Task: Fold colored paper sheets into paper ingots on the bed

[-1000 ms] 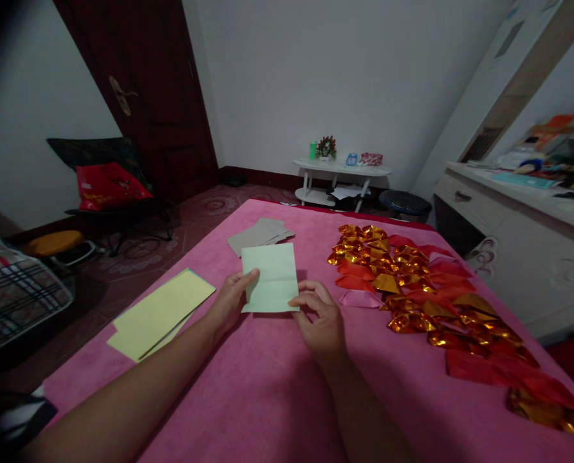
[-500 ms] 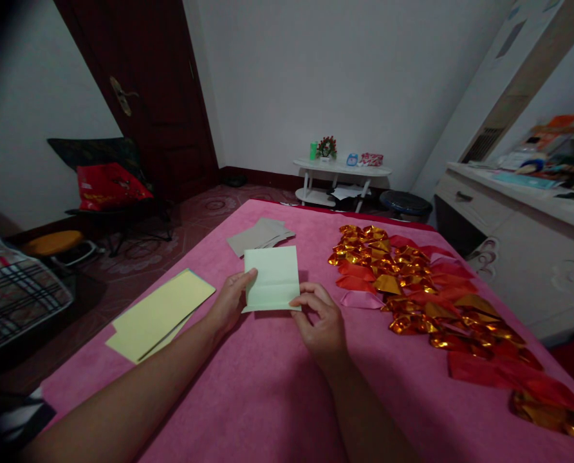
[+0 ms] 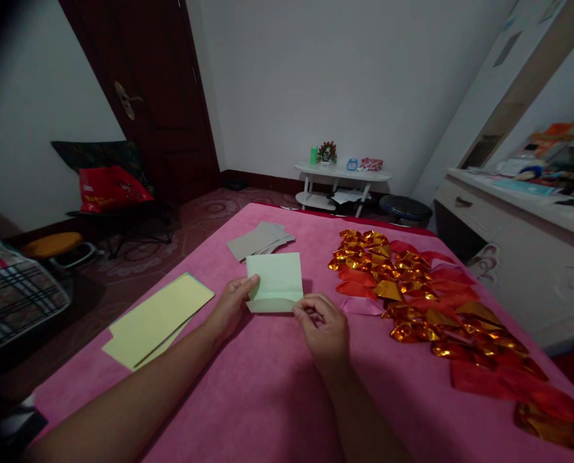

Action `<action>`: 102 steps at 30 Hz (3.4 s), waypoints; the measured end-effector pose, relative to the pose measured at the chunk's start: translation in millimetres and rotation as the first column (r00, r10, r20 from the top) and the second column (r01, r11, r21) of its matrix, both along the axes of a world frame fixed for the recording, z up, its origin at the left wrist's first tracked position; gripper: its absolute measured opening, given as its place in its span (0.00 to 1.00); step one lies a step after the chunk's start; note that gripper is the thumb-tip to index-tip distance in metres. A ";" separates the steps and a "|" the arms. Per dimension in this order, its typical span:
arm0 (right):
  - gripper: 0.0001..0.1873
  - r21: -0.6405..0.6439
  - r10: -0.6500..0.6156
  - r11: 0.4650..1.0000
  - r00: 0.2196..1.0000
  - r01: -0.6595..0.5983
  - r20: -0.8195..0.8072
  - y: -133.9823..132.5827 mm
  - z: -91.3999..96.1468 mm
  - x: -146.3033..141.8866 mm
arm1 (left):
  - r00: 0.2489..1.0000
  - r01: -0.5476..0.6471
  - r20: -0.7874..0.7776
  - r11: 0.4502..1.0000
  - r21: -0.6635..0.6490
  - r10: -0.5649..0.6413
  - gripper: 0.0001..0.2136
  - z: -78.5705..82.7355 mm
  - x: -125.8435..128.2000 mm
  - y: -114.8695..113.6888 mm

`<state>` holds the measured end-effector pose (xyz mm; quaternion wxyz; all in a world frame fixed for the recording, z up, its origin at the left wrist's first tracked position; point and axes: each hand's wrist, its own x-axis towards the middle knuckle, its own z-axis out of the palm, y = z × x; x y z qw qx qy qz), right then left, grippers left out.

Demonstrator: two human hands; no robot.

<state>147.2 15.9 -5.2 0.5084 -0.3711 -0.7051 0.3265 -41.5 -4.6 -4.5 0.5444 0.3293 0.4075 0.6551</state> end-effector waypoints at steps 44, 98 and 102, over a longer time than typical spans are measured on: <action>0.21 -0.217 0.079 0.963 0.933 -0.163 -0.351 3.9 -8.5 7.7 | 0.980 0.160 -0.134 0.982 0.104 -0.145 0.34 2.4 3.9 -1.4; 0.24 -0.232 0.084 0.959 0.946 -0.161 -0.312 4.6 -8.9 7.8 | 0.972 0.161 -0.192 0.980 0.120 -0.136 0.33 -3.2 3.1 1.3; 0.24 -0.234 0.081 0.959 0.943 -0.162 -0.322 4.9 -9.0 7.5 | 0.968 0.173 -0.205 0.977 0.122 -0.146 0.33 -2.6 2.4 1.4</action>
